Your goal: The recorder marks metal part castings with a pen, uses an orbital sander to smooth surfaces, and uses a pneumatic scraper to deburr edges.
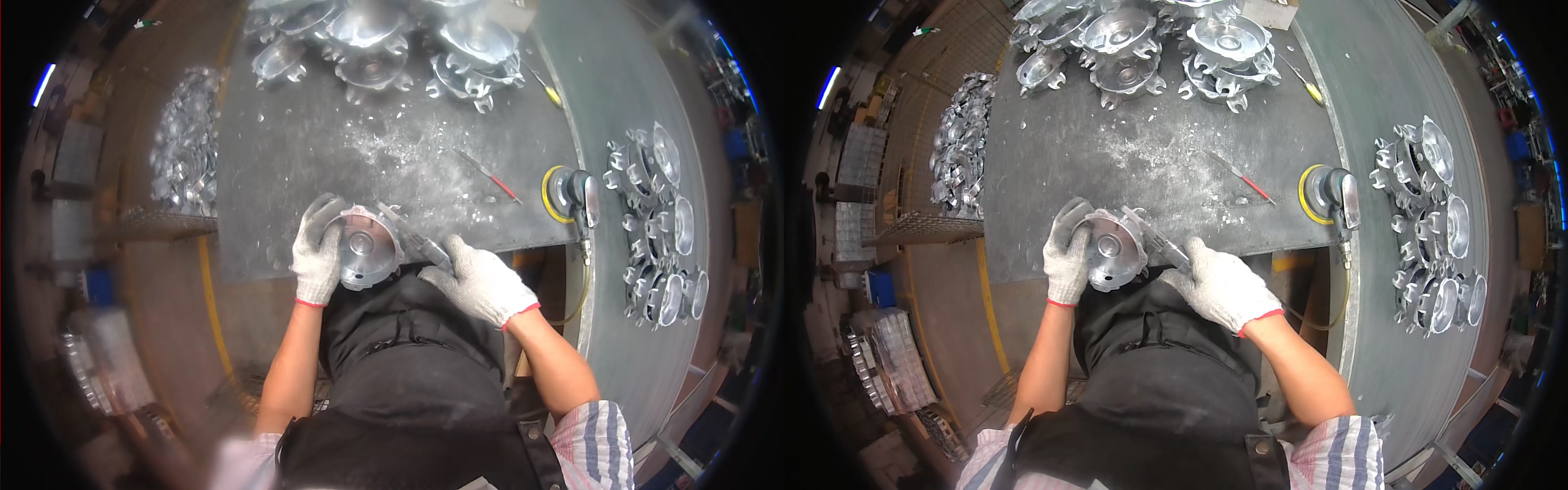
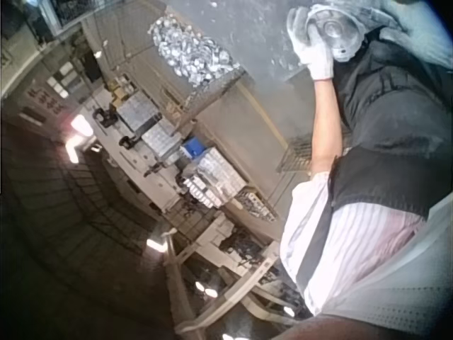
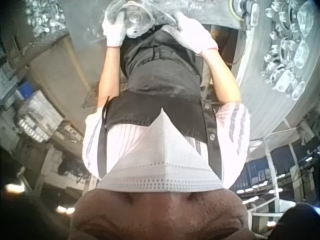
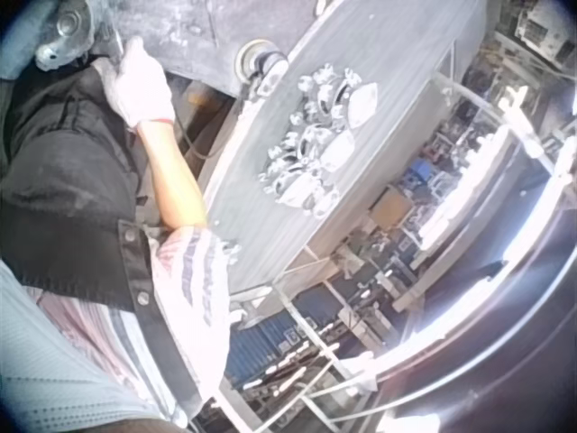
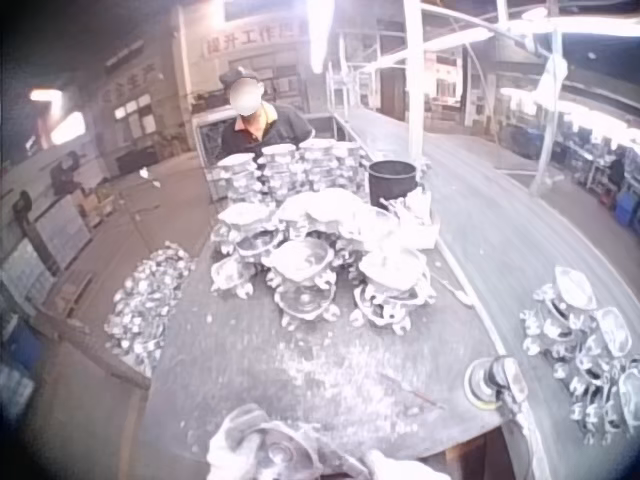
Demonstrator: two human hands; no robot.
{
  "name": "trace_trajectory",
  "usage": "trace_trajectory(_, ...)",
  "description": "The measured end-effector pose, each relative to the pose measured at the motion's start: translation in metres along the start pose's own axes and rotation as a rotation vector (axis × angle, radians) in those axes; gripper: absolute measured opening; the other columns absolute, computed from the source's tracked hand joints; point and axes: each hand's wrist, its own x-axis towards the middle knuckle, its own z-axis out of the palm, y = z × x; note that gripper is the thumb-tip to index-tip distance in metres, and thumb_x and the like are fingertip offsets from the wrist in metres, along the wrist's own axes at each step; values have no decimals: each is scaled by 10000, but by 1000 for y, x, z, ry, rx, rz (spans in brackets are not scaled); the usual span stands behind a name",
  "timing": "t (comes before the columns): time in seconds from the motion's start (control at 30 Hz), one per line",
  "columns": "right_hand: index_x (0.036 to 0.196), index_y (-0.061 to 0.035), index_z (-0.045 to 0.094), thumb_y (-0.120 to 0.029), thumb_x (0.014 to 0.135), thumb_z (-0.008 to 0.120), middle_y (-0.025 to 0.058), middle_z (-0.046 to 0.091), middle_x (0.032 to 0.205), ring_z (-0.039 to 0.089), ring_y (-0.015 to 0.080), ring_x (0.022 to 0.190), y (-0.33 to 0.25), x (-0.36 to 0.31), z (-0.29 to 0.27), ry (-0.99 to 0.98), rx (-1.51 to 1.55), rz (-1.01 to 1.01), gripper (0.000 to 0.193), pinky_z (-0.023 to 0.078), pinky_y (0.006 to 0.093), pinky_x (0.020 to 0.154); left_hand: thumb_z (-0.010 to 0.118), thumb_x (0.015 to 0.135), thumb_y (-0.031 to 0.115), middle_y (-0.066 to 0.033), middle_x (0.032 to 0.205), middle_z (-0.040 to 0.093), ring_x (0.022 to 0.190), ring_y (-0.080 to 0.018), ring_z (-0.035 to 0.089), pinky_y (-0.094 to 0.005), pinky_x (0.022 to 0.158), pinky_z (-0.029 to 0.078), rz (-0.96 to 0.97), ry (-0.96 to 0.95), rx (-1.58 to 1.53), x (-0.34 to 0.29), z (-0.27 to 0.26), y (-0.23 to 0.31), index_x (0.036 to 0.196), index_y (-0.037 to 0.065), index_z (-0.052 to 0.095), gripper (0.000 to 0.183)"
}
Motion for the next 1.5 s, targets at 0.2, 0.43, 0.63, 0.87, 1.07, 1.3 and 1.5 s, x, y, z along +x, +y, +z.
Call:
trace_trajectory(0.2, 1131, 4, 495, -445, 948, 639, 341, 662, 990, 618, 519, 1012, 13, 3, 5, 78, 88, 68, 506, 496, 531, 822, 627, 928, 2, -152, 1324, 617, 1234, -259, 592, -342, 1022, 486, -6, 21, 20, 1, 1, 0, 1189, 24, 698, 271)
trace_trajectory(0.43, 1102, 10, 499, -450, 945, 644, 339, 664, 964, 620, 527, 971, 9, 5, 23, 63, 91, -36, 507, 492, 536, 788, 607, 940, -21, -141, 1324, 628, 1217, -237, 602, -330, 1019, 481, -13, 40, 41, 2, 1, 0, 1183, 0, 682, 255)
trace_trajectory(0.63, 1108, 11, 529, -459, 939, 654, 330, 671, 980, 624, 515, 993, 12, 10, 16, 67, 201, 86, 515, 497, 509, 789, 633, 934, 24, -152, 1326, 613, 1236, -262, 588, -345, 1027, 480, -42, 48, 14, 1, 4, 2, 1196, 23, 697, 270)
trace_trajectory(0.87, 1127, 4, 526, -453, 941, 650, 333, 670, 997, 625, 515, 1014, 4, 3, 20, 78, 162, 75, 509, 497, 521, 810, 619, 950, 12, -148, 1316, 633, 1237, -247, 594, -340, 1041, 469, 1, 63, 77, 2, 3, -1, 1188, 10, 677, 245)
trace_trajectory(1.07, 1133, 7, 533, -468, 940, 639, 336, 667, 1018, 617, 518, 1029, 11, 14, 22, 77, 134, 27, 524, 495, 521, 826, 637, 942, 41, -149, 1308, 619, 1224, -259, 592, -352, 1029, 478, -22, 77, 12, 1, 7, 0, 1204, 31, 696, 269)
trace_trajectory(1.3, 1121, -3, 542, -488, 914, 664, 316, 676, 1011, 635, 501, 1016, 24, 7, 21, 91, 163, 134, 542, 495, 498, 841, 636, 943, 41, -151, 1315, 619, 1223, -260, 595, -347, 1026, 480, -29, 103, 39, 0, 3, -3, 1200, 31, 693, 264)
trace_trajectory(1.5, 1236, -41, 540, -499, 868, 712, 308, 686, 1021, 654, 484, 1014, 34, -16, 26, 204, 199, 171, 612, 508, 502, 842, 659, 955, 84, -148, 1387, 578, 1204, -259, 602, -373, 1020, 496, -49, 135, -298, -6, -13, -3, 1249, 26, 654, 299)
